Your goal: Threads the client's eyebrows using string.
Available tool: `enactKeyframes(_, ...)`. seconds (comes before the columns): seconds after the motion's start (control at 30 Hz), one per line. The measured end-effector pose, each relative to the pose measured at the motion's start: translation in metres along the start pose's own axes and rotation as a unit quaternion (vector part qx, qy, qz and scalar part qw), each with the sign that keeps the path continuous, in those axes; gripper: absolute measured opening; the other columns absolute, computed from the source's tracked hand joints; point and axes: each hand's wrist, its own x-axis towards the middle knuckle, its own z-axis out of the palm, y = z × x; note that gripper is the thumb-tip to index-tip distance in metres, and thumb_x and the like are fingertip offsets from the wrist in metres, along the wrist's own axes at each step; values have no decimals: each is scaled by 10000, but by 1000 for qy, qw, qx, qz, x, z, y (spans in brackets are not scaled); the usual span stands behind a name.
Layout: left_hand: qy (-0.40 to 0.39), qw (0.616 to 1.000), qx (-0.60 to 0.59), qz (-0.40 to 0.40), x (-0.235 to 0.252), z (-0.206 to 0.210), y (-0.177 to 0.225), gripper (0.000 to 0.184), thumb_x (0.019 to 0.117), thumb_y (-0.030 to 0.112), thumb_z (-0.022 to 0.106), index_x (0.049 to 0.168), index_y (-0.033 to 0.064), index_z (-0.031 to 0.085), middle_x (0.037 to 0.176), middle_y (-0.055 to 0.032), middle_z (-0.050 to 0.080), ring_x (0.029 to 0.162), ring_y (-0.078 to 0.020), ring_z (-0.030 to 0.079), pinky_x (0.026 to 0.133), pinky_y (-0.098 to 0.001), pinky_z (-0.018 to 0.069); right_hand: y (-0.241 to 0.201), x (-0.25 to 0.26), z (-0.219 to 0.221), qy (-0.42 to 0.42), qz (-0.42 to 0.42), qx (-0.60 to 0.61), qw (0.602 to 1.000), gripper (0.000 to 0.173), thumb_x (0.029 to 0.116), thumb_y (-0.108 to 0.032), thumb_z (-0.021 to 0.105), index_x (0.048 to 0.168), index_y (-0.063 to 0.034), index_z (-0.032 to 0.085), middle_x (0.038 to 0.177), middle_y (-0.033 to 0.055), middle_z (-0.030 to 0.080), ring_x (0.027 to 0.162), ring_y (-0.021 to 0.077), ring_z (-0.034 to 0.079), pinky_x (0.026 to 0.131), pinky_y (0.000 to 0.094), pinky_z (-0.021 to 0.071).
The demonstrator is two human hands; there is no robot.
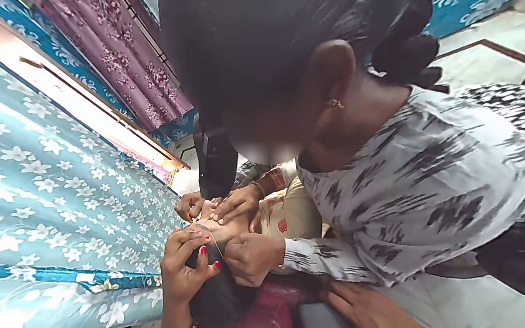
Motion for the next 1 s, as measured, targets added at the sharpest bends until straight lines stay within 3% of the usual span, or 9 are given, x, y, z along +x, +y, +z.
enactKeyframes(0.13,1,1000,0,0,0,0,0,370,963,511,578,959,177,738,1034,38,712,1195,-48,593,1177,-311,327,15,-23,20,-32,-3,-15,999,177,877,-34,592,1018,-36,700,967,168,718,900,336,737,718,447,608)
enactKeyframes(0.23,0,1000,-4,5,1,1,0,352,957,495,586,958,178,740,1023,37,707,1177,-43,592,1172,-293,326,28,-39,35,-47,-14,-29,998,195,869,-59,604,1042,-77,693,1000,151,713,924,340,730,681,457,610)
enactKeyframes(0.7,3,1000,-4,-2,1,1,2,371,930,516,603,947,173,744,1019,32,708,1191,-47,588,1173,-298,327,25,-37,30,-57,-6,-13,998,239,865,-26,612,1086,-67,694,1030,155,714,952,349,724,721,466,610)
enactKeyframes(0.9,5,1000,4,3,1,1,2,398,945,530,584,942,167,745,1019,14,711,1182,-62,592,1155,-290,345,23,-37,28,-69,3,-11,998,269,828,3,647,1088,-53,692,1046,178,708,989,384,714,743,498,608)
enactKeyframes(1.0,4,1000,5,6,0,2,2,397,949,506,579,930,146,746,1012,-22,723,1177,-88,606,1161,-298,336,22,-40,29,-56,10,-19,998,336,761,-38,711,1096,-60,697,1038,169,710,1002,381,712,762,501,606)
